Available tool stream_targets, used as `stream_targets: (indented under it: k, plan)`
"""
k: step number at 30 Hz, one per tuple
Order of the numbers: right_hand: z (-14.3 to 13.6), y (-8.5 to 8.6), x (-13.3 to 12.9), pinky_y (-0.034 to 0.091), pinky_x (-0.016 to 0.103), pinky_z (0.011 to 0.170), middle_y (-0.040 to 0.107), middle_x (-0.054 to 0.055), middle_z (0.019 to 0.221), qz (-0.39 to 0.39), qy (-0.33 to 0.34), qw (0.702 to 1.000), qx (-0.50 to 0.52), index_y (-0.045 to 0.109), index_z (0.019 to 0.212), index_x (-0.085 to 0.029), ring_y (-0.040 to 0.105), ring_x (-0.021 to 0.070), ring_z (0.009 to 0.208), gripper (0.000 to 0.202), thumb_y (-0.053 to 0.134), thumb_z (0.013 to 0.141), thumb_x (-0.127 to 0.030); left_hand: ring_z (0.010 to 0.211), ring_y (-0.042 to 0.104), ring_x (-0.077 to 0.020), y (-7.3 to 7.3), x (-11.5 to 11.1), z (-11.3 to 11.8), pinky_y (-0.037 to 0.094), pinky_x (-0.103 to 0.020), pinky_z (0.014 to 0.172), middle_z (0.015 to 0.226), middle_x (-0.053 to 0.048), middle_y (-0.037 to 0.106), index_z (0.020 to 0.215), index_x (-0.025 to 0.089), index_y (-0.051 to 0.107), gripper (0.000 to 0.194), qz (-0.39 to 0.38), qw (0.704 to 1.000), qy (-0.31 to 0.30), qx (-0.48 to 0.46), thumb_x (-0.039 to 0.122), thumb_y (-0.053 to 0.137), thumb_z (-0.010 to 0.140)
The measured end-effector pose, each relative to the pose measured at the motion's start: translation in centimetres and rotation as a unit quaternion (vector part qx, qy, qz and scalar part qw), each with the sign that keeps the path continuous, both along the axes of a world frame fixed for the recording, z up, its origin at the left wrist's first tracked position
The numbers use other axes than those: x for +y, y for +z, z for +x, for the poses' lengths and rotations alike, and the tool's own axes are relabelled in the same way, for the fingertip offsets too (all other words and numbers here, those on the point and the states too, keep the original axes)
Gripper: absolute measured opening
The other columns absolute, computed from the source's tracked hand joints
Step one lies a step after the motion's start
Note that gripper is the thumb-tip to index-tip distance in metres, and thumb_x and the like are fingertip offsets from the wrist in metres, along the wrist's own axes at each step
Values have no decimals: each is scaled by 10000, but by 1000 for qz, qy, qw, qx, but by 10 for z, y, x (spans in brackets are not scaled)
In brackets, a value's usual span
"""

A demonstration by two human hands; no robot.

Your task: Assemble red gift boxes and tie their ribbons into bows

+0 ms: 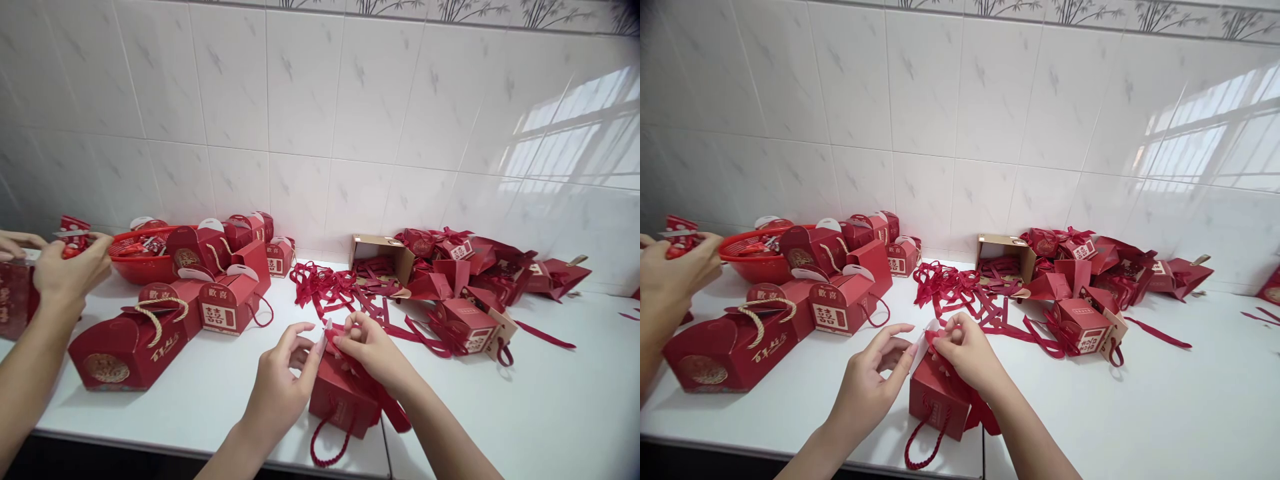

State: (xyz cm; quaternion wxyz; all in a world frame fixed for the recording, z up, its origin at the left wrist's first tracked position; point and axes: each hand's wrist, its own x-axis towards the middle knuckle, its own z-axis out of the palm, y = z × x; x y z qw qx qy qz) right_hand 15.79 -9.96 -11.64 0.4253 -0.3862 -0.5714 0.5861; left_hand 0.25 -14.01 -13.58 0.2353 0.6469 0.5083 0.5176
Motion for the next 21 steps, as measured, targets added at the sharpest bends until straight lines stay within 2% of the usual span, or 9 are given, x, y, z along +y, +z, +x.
stream_targets:
  k: [5, 8, 11, 17, 21]
  plan:
    - [3, 0, 2, 350, 207, 463, 529, -100, 539, 20, 30, 999, -20, 379, 747, -227, 430, 69, 431, 387, 704, 702, -434, 595, 587, -136, -1, 1, 1, 480, -237, 594, 662, 42, 578, 1136, 215, 399, 308, 4, 1000, -7, -17, 382, 486, 891]
    - [4, 0, 2, 333, 198, 461, 504, -105, 535, 30, 36, 998, -40, 390, 740, -222, 409, 62, 432, 400, 707, 703, -464, 532, 522, -131, 1, 9, 1, 437, -232, 523, 609, 59, 486, 969, 221, 436, 265, -55, 997, -27, -43, 478, 420, 909]
    - [4, -2, 3, 332, 203, 465, 509, -101, 540, 29, 45, 998, -42, 392, 741, -222, 414, 64, 433, 416, 710, 700, -487, 488, 454, -117, 3, 19, 1, 393, -225, 478, 584, 59, 427, 749, 214, 414, 356, -104, 992, -56, -48, 534, 381, 902]
    - [2, -6, 4, 380, 224, 492, 580, -65, 589, 30, 47, 998, -26, 397, 757, -222, 483, 85, 469, 422, 702, 707, -508, 519, 406, -117, -1, 30, 3, 338, -218, 495, 579, 56, 398, 668, 207, 405, 300, -105, 992, -74, -11, 413, 394, 886]
    - [3, -3, 3, 395, 223, 443, 512, -96, 538, 24, 5, 999, -40, 409, 743, -222, 487, 87, 418, 424, 700, 693, -526, 527, 430, -131, -8, 32, -7, 331, -230, 524, 561, 53, 409, 665, 212, 403, 275, -98, 993, -39, 46, 391, 389, 873]
